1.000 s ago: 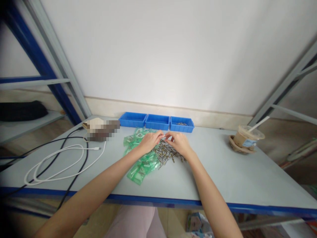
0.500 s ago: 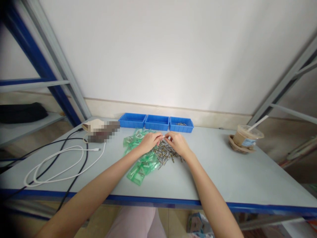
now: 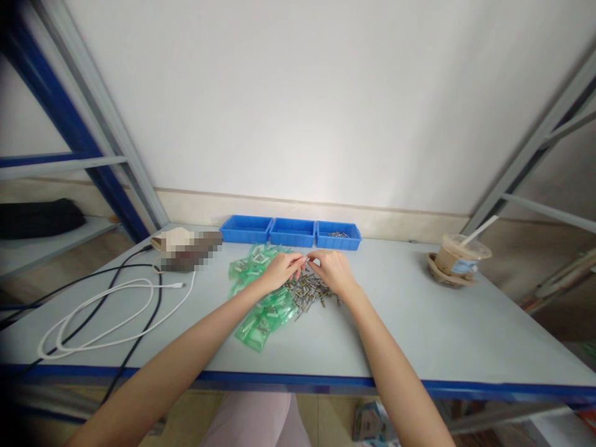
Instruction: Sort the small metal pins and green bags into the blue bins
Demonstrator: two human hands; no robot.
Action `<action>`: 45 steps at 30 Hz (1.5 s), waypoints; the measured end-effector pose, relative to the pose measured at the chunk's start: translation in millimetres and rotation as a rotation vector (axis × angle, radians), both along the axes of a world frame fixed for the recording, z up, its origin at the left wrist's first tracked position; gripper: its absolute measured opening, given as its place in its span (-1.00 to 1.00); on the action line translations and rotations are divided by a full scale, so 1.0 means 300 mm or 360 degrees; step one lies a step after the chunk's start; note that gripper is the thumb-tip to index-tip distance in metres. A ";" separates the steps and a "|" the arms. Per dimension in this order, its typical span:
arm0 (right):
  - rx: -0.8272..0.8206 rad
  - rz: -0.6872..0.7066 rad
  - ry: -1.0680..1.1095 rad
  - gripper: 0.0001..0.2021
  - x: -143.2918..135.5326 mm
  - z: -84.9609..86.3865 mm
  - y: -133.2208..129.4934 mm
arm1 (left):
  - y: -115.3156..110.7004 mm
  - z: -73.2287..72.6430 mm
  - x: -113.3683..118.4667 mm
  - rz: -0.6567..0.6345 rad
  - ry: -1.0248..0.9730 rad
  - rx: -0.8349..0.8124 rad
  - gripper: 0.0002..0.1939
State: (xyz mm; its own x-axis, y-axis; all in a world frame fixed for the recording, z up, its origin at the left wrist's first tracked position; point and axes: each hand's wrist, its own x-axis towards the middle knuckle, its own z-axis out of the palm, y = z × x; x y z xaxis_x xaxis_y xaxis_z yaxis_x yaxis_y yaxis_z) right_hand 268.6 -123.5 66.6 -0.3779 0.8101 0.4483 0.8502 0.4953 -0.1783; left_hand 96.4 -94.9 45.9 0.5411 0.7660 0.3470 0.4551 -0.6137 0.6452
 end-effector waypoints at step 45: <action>-0.0153 0.0060 0.0051 -0.76 -0.008 0.008 -0.006 | -0.018 0.026 -0.015 0.0209 0.0487 0.0538 -0.60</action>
